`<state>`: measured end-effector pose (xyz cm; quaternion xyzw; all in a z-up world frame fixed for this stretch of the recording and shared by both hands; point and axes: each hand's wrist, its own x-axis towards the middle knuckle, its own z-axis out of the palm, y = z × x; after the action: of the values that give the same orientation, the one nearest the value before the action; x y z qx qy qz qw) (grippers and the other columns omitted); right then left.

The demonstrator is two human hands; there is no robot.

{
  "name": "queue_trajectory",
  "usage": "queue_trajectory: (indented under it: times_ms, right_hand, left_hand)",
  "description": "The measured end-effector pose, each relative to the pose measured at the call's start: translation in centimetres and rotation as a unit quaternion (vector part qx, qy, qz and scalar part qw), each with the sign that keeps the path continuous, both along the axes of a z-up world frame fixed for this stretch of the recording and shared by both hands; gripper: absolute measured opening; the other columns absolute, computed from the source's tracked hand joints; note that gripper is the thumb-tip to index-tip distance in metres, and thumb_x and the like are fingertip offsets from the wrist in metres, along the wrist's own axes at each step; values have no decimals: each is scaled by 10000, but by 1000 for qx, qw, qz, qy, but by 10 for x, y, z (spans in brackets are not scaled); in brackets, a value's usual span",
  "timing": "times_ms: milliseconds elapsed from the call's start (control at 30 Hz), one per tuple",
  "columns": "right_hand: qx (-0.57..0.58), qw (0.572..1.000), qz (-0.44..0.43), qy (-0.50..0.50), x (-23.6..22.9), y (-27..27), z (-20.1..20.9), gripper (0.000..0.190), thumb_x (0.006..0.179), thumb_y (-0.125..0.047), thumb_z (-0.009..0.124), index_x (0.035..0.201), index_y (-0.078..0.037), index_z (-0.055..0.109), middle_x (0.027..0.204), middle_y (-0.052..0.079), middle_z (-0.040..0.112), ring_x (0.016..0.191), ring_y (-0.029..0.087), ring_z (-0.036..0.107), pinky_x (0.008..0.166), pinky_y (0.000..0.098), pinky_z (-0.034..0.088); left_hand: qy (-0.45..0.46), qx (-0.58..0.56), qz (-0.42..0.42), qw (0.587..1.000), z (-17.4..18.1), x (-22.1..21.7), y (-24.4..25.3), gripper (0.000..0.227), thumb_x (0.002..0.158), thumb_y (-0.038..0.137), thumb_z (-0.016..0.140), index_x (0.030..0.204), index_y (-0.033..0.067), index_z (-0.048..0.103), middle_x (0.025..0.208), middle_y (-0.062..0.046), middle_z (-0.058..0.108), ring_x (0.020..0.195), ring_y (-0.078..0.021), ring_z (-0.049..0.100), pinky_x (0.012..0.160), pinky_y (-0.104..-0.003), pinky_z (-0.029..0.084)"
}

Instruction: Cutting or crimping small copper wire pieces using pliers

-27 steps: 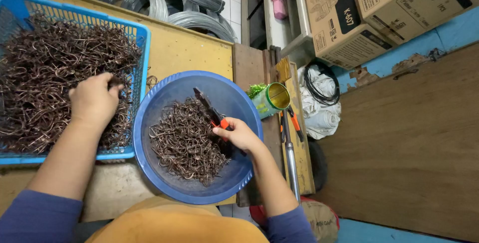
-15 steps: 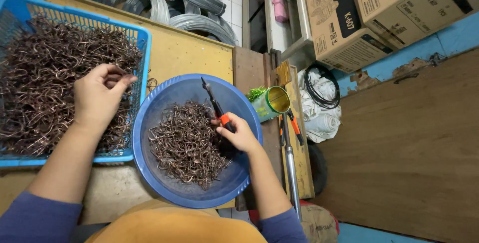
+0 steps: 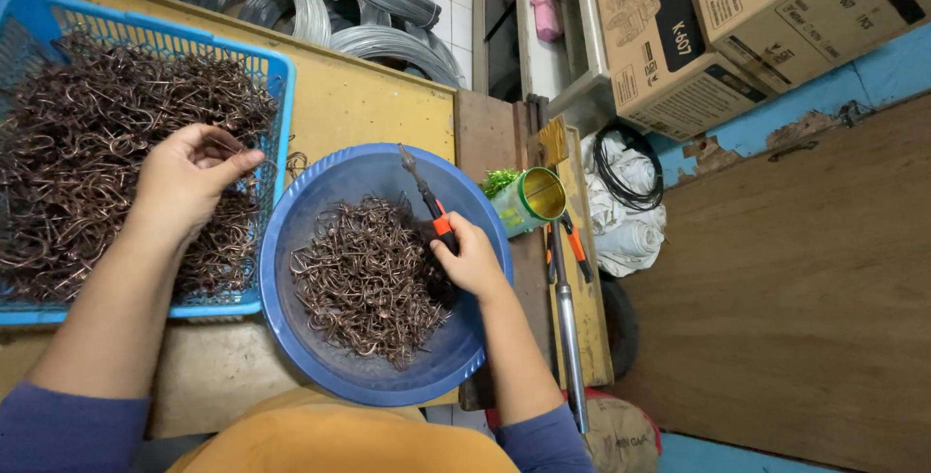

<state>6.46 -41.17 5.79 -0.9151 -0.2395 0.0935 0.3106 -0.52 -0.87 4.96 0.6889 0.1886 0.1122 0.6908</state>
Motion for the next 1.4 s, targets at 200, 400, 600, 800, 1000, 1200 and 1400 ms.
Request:
queue_trajectory:
  times_ms: [200,400,600,800,1000,1200,1400]
  right_hand:
    - [-20,1000,3,2,-2,2,4,110,944,-186,667,966,-172,560,910,24,632,865,246,595,790,385,448]
    - [2,999,5,-33,6,-8,-15,239,880,-297,780,1063,-179,681,762,184,665,939,494,703,1115,587,478]
    - [1,999,10,-30,10,-14,-30,245,888,-272,779,1090,-171,683,749,159,687,956,471,726,1211,635,378]
    - [4,1000,9,-20,4,-8,-16,251,892,-275,778,1088,-150,686,758,201,680,973,524,710,1225,660,372]
    - [3,1000,11,-20,7,-5,-16,251,896,-281,777,1088,-146,688,744,178,676,965,504,723,1230,662,366]
    - [-9,1000,16,-6,8,-4,-16,255,907,-266,765,1115,-138,693,749,190,675,969,513,716,1247,651,355]
    - [-10,1000,14,6,9,-5,-22,261,906,-267,763,1120,-138,688,758,183,679,985,503,721,1255,655,343]
  left_hand:
    - [17,-66,-28,997,26,-12,-18,280,913,38,819,1161,103,707,1197,-66,781,1147,-153,754,1138,-309,554]
    - [-78,-87,-89,989,36,-21,-64,273,960,-34,757,1229,-50,712,1184,-223,743,1096,-274,756,1058,-410,564]
    - [-35,127,-185,974,44,-23,-109,187,914,123,851,1097,95,824,1048,-124,855,1055,-269,822,999,-436,592]
    - [6,315,-215,924,3,-12,-127,271,953,345,801,1224,349,791,1121,97,843,1214,-199,670,1122,-497,343]
    - [-41,290,-228,928,5,-10,-129,198,1041,347,726,1147,247,860,1106,-31,851,1306,-266,670,1224,-627,298]
    - [-49,252,-238,937,5,-8,-125,297,1114,275,601,1252,100,797,1084,-144,820,1074,-333,783,975,-484,584]
    - [-38,250,-279,926,5,-10,-126,486,1058,42,526,1535,-47,556,1184,-258,715,1135,-401,746,986,-517,608]
